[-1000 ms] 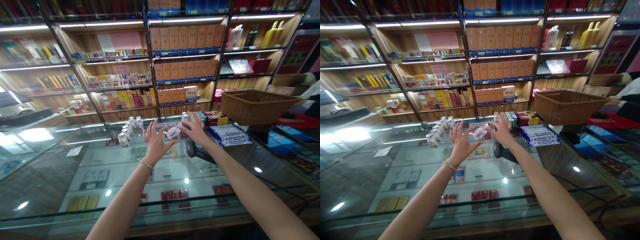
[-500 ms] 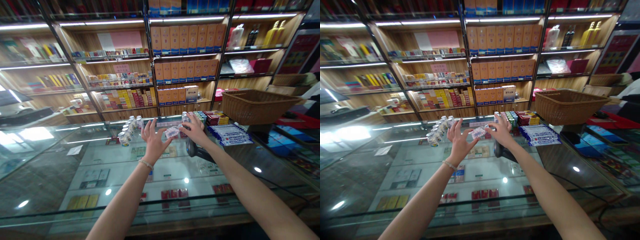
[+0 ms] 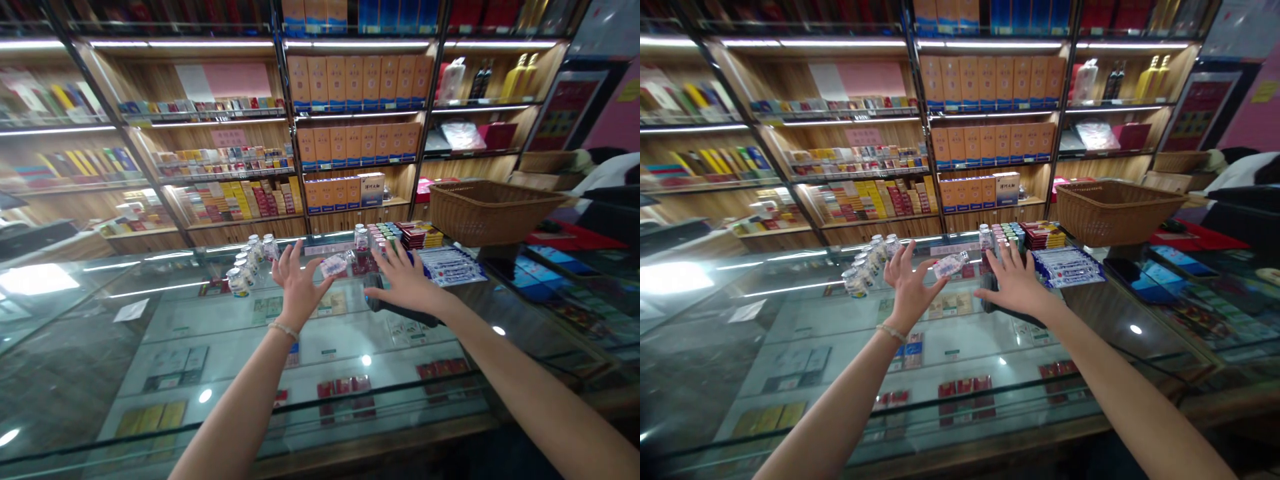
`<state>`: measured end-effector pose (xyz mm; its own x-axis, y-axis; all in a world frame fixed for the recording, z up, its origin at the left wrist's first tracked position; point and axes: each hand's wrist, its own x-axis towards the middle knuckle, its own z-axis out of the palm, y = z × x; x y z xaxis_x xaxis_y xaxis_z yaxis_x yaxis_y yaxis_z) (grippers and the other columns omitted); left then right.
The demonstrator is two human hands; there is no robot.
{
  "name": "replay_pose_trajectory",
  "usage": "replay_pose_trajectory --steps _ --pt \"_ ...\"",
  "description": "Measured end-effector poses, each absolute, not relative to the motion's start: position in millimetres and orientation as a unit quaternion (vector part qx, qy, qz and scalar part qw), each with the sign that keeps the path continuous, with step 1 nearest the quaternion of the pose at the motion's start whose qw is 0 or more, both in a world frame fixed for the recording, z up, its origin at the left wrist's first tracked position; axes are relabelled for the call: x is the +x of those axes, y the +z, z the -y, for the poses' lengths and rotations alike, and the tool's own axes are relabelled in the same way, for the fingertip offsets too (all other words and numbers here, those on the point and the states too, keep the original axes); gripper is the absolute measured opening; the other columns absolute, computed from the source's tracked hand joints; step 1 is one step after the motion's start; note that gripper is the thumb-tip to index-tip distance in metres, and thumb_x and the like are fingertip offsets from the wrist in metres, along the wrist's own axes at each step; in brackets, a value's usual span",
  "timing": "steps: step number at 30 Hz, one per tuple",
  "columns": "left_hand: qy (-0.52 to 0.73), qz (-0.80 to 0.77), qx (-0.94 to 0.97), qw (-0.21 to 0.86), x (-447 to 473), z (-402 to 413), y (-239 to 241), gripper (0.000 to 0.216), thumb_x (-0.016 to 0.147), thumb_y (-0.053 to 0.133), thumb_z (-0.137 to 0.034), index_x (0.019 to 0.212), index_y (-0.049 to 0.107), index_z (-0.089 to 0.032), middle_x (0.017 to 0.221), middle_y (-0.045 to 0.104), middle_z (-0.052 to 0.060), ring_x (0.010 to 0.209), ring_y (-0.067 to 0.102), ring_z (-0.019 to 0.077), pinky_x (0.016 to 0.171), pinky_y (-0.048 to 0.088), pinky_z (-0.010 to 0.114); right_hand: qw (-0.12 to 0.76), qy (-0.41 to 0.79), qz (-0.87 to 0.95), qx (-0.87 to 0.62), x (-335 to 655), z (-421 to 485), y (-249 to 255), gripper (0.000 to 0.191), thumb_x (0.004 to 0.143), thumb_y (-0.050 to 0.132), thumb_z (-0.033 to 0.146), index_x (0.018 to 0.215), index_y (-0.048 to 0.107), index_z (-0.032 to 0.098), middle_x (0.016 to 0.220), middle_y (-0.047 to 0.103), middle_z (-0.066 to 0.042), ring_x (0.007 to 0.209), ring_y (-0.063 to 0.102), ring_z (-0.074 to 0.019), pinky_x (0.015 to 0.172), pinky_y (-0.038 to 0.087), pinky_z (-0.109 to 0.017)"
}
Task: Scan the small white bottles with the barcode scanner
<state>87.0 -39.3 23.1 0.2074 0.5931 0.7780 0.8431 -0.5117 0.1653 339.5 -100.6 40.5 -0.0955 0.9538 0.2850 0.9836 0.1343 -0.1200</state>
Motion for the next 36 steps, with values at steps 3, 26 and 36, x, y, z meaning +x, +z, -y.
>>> replay_pose_trajectory --steps 3,26,36 --pt "-0.417 0.471 -0.765 0.141 88 40 23 0.032 0.082 0.078 -0.048 0.108 0.075 -0.029 0.166 0.036 0.009 0.153 0.028 0.0392 0.124 0.015 0.064 0.111 -0.028 0.736 -0.667 344 118 22 0.117 0.079 0.050 0.088 0.166 0.016 0.017 0.172 0.006 -0.022 0.158 -0.006 -0.0422 0.120 0.004 -0.072" --pt "-0.412 0.484 -0.759 0.143 86 38 21 0.032 0.080 0.081 -0.046 0.108 0.076 -0.030 0.165 0.038 0.009 0.151 0.031 0.0393 0.124 0.015 0.064 0.106 0.001 0.710 -0.696 338 130 -5 0.043 0.091 0.064 0.037 0.126 0.065 0.012 0.165 0.032 -0.024 0.156 0.021 -0.0428 0.116 0.033 -0.066" --pt "-0.416 0.501 -0.744 0.150 82 31 18 0.032 0.081 0.079 -0.048 0.107 0.076 -0.030 0.164 0.039 0.011 0.152 0.030 0.0385 0.124 0.015 0.065 0.217 -0.027 0.691 -0.689 343 127 27 0.050 0.083 0.065 0.036 0.130 0.064 0.021 0.168 0.033 -0.010 0.116 0.069 -0.0341 0.088 0.057 -0.044"
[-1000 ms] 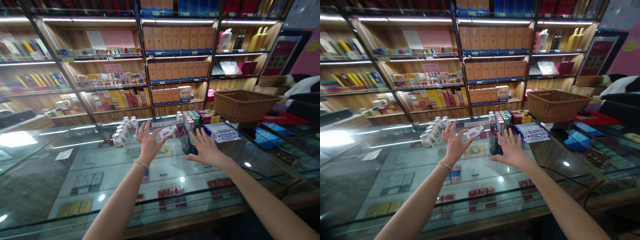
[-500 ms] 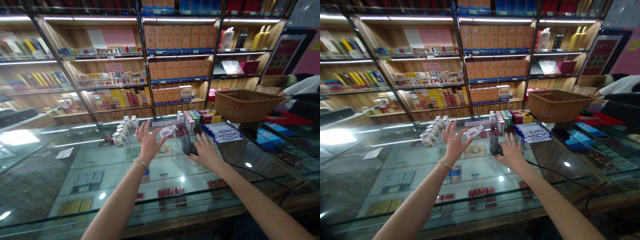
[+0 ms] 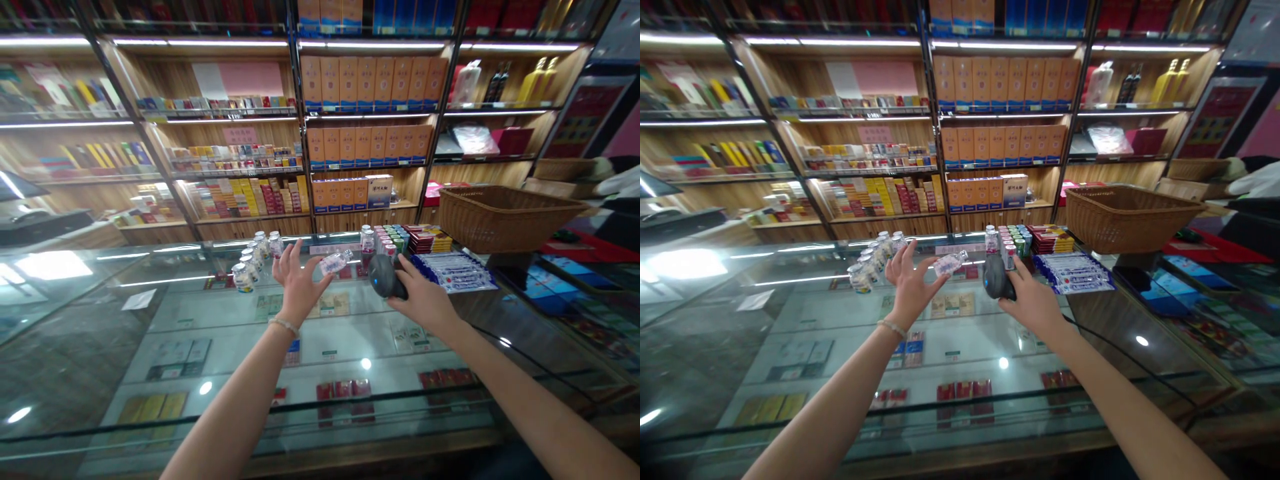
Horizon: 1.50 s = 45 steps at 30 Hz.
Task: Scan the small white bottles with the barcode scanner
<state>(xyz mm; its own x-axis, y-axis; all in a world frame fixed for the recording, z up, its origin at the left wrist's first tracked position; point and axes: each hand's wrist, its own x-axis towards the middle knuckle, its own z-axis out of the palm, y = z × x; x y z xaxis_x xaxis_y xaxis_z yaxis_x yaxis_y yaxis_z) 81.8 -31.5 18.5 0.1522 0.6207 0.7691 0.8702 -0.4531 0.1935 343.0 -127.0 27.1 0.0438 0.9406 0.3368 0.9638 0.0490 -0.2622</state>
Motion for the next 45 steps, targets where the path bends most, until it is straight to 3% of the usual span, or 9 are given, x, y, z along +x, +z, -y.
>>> replay_pose_trajectory --steps 2,5,8,11,19,24,35,41,45 --pt "-0.419 0.509 -0.737 0.149 81 30 17 0.034 0.080 0.080 -0.049 0.108 0.076 -0.030 0.163 0.039 0.012 0.152 0.030 0.0389 0.123 0.015 0.065 0.257 -0.036 0.695 -0.671 344 123 39 0.054 0.082 0.064 0.038 0.133 0.062 0.022 0.158 0.050 -0.009 0.109 0.071 -0.0333 0.084 0.057 -0.042" --pt "-0.423 0.526 -0.724 0.142 79 28 16 0.034 0.080 0.080 -0.048 0.108 0.076 -0.030 0.163 0.039 0.012 0.152 0.028 0.0392 0.123 0.016 0.066 0.289 -0.021 0.708 -0.644 343 114 51 0.049 0.081 0.064 0.038 0.127 0.066 0.023 0.127 0.073 -0.009 0.106 0.071 -0.0336 0.080 0.054 -0.038" --pt "-0.423 0.538 -0.714 0.144 76 25 15 0.032 0.080 0.081 -0.047 0.106 0.076 -0.030 0.163 0.039 0.010 0.152 0.028 0.0389 0.123 0.017 0.065 0.282 0.017 0.725 -0.628 337 104 54 0.044 0.081 0.064 0.039 0.122 0.068 0.022 0.105 0.078 -0.009 0.095 0.073 -0.0337 0.075 0.051 -0.036" --pt "-0.421 0.545 -0.708 0.156 74 22 13 0.033 0.079 0.081 -0.049 0.107 0.076 -0.031 0.163 0.040 0.010 0.151 0.030 0.0389 0.122 0.017 0.065 0.291 0.088 0.731 -0.611 329 100 47 0.043 0.080 0.064 0.037 0.120 0.068 0.021 0.095 0.079 -0.007 0.087 0.073 -0.0314 0.072 0.050 -0.034" --pt "-0.409 0.555 -0.706 0.163 72 20 9 0.034 0.080 0.080 -0.048 0.109 0.075 -0.030 0.162 0.041 0.012 0.151 0.031 0.0394 0.121 0.017 0.066 0.323 0.211 0.727 -0.568 315 120 29 0.044 0.073 0.070 0.025 0.118 0.070 0.023 0.105 0.080 -0.007 0.101 0.073 -0.0322 0.081 0.054 -0.037" --pt "-0.407 0.560 -0.705 0.154 72 21 11 0.035 0.079 0.082 -0.046 0.109 0.075 -0.030 0.162 0.040 0.012 0.151 0.030 0.0392 0.122 0.016 0.067 0.292 0.208 0.728 -0.585 312 126 29 0.038 0.073 0.072 0.025 0.111 0.071 0.021 0.099 0.080 -0.009 0.095 0.074 -0.0333 0.078 0.054 -0.038" --pt "-0.396 0.564 -0.708 0.152 72 22 12 0.035 0.080 0.081 -0.047 0.110 0.076 -0.030 0.164 0.040 0.010 0.151 0.030 0.0388 0.122 0.017 0.064 0.305 0.207 0.724 -0.583 315 128 32 0.057 0.072 0.075 0.025 0.128 0.064 0.022 0.105 0.080 -0.010 0.106 0.072 -0.0356 0.084 0.054 -0.040" --pt "-0.402 0.568 -0.700 0.161 73 19 8 0.036 0.076 0.085 -0.043 0.108 0.077 -0.030 0.161 0.043 0.012 0.149 0.034 0.0387 0.123 0.017 0.063 0.276 0.188 0.729 -0.597 314 130 35 0.041 0.073 0.075 0.028 0.113 0.072 0.020 0.102 0.080 -0.012 0.101 0.073 -0.0375 0.081 0.053 -0.040" --pt "-0.400 0.563 -0.705 0.160 72 19 8 0.035 0.078 0.083 -0.046 0.109 0.077 -0.030 0.162 0.042 0.012 0.150 0.032 0.0396 0.121 0.018 0.066 0.285 0.186 0.725 -0.599 313 130 35 0.045 0.073 0.075 0.027 0.117 0.071 0.022 0.102 0.080 -0.011 0.100 0.073 -0.0367 0.080 0.053 -0.039"
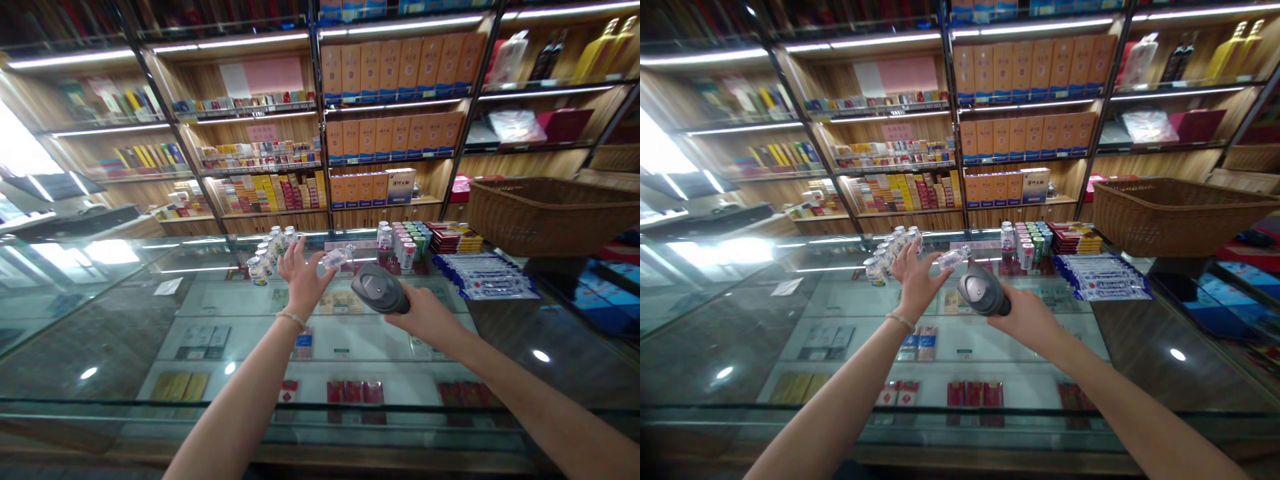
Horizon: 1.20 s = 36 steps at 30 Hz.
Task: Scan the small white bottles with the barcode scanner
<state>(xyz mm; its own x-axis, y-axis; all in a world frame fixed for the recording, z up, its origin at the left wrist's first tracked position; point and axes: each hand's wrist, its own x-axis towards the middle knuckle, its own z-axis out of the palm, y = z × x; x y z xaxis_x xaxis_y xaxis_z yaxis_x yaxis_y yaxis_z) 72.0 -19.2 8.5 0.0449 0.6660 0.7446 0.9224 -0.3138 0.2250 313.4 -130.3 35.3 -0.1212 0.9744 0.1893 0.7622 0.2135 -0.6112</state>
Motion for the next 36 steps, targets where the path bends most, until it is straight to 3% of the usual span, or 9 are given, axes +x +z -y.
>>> replay_pose_trajectory --steps 4,14,22,29,36 --pt "-0.401 0.560 -0.707 0.160 71 19 9 0.036 0.078 0.083 -0.048 0.109 0.076 -0.031 0.163 0.040 0.011 0.150 0.032 0.0400 0.121 0.018 0.067 0.315 0.186 0.718 -0.592 314 130 34 0.055 0.071 0.077 0.024 0.125 0.066 0.023 0.104 0.080 -0.009 0.104 0.073 -0.0354 0.083 0.053 -0.040" --pt "-0.401 0.562 -0.706 0.158 72 20 10 0.036 0.078 0.083 -0.046 0.109 0.077 -0.031 0.162 0.041 0.011 0.150 0.032 0.0401 0.121 0.019 0.067 0.322 0.156 0.725 -0.589 315 128 29 0.049 0.072 0.076 0.025 0.119 0.061 0.025 0.101 0.079 -0.007 0.100 0.073 -0.0332 0.075 0.051 -0.035" --pt "-0.401 0.557 -0.710 0.159 72 20 11 0.034 0.079 0.082 -0.046 0.108 0.077 -0.030 0.161 0.042 0.013 0.149 0.033 0.0404 0.120 0.020 0.067 0.214 0.044 0.737 -0.640 315 129 38 0.054 0.082 0.066 0.037 0.132 0.052 0.023 0.101 0.079 -0.008 0.090 0.075 -0.0322 0.065 0.043 -0.032" --pt "-0.405 0.557 -0.708 0.159 72 19 11 0.035 0.077 0.084 -0.046 0.107 0.077 -0.030 0.162 0.042 0.013 0.150 0.032 0.0396 0.121 0.018 0.067 0.186 -0.030 0.767 -0.614 316 124 31 0.051 0.084 0.060 0.033 0.132 0.053 0.018 0.124 0.071 -0.013 0.116 0.065 -0.0296 0.080 0.048 -0.034" --pt "-0.415 0.551 -0.708 0.154 73 20 10 0.033 0.079 0.082 -0.046 0.107 0.077 -0.029 0.162 0.041 0.011 0.150 0.032 0.0382 0.123 0.017 0.064 0.142 -0.038 0.785 -0.602 314 121 22 0.047 0.086 0.057 0.032 0.132 0.054 0.020 0.123 0.066 -0.011 0.114 0.063 -0.0288 0.082 0.049 -0.035"
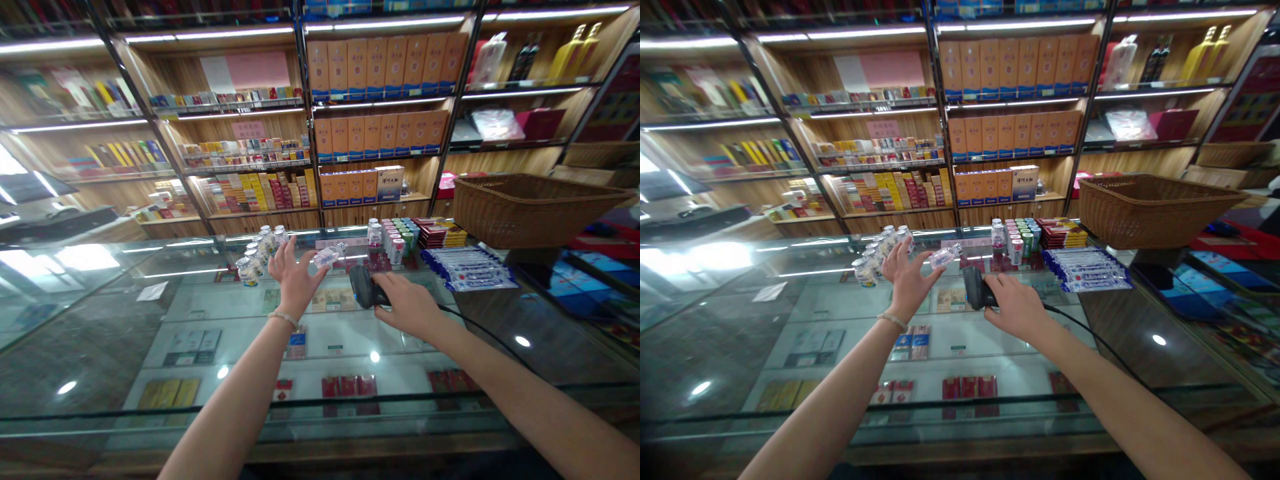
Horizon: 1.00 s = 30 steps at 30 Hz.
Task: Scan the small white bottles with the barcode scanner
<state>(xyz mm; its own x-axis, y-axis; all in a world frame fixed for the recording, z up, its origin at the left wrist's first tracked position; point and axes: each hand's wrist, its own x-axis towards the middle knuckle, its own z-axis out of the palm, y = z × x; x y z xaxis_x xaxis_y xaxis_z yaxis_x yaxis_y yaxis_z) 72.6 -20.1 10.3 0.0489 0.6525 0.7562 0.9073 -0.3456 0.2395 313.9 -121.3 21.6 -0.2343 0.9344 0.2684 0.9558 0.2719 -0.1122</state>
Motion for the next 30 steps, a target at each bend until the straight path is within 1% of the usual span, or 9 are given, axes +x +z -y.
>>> replay_pose_trajectory --steps 4,9,15,18,21,26,30 --pt "-0.417 0.547 -0.710 0.148 72 19 9 0.033 0.079 0.081 -0.045 0.107 0.076 -0.029 0.163 0.040 0.010 0.151 0.032 0.0387 0.123 0.017 0.064 0.122 -0.037 0.791 -0.599 312 122 20 0.045 0.087 0.058 0.032 0.130 0.054 0.021 0.120 0.064 -0.011 0.111 0.064 -0.0291 0.077 0.050 -0.035" --pt "-0.416 0.550 -0.709 0.145 73 20 11 0.031 0.080 0.081 -0.045 0.106 0.076 -0.029 0.162 0.042 0.010 0.151 0.031 0.0385 0.124 0.018 0.063 0.108 -0.040 0.790 -0.602 312 120 18 0.043 0.087 0.058 0.033 0.128 0.055 0.023 0.119 0.062 -0.010 0.109 0.064 -0.0278 0.074 0.049 -0.033" --pt "-0.414 0.550 -0.710 0.146 73 20 12 0.031 0.079 0.081 -0.045 0.105 0.077 -0.029 0.161 0.042 0.011 0.150 0.031 0.0381 0.123 0.018 0.063 0.113 -0.032 0.789 -0.604 313 118 16 0.043 0.088 0.057 0.032 0.130 0.055 0.023 0.122 0.060 -0.010 0.107 0.064 -0.0270 0.072 0.048 -0.033" --pt "-0.415 0.546 -0.712 0.152 72 18 11 0.032 0.079 0.081 -0.045 0.106 0.076 -0.029 0.162 0.040 0.012 0.150 0.031 0.0381 0.123 0.018 0.064 0.121 -0.037 0.789 -0.601 313 117 16 0.042 0.086 0.059 0.031 0.127 0.057 0.022 0.119 0.061 -0.010 0.105 0.063 -0.0271 0.078 0.049 -0.035" --pt "-0.414 0.542 -0.714 0.156 72 18 10 0.032 0.080 0.080 -0.046 0.106 0.076 -0.029 0.163 0.040 0.011 0.150 0.031 0.0383 0.122 0.019 0.065 0.135 -0.041 0.794 -0.591 313 116 13 0.041 0.085 0.060 0.030 0.124 0.060 0.019 0.118 0.062 -0.012 0.107 0.061 -0.0290 0.087 0.049 -0.039" --pt "-0.412 0.547 -0.712 0.155 73 19 11 0.032 0.080 0.080 -0.047 0.106 0.076 -0.029 0.162 0.040 0.011 0.150 0.032 0.0388 0.122 0.020 0.064 0.171 -0.043 0.800 -0.574 314 114 4 0.044 0.084 0.061 0.032 0.126 0.061 0.017 0.134 0.059 -0.015 0.122 0.052 -0.0333 0.101 0.044 -0.046" --pt "-0.405 0.552 -0.715 0.140 74 21 11 0.033 0.079 0.081 -0.045 0.107 0.077 -0.029 0.162 0.040 0.012 0.150 0.032 0.0394 0.123 0.019 0.064 0.177 -0.040 0.807 -0.562 314 114 -2 0.049 0.085 0.060 0.036 0.129 0.059 0.015 0.143 0.056 -0.018 0.134 0.045 -0.0351 0.110 0.036 -0.052"
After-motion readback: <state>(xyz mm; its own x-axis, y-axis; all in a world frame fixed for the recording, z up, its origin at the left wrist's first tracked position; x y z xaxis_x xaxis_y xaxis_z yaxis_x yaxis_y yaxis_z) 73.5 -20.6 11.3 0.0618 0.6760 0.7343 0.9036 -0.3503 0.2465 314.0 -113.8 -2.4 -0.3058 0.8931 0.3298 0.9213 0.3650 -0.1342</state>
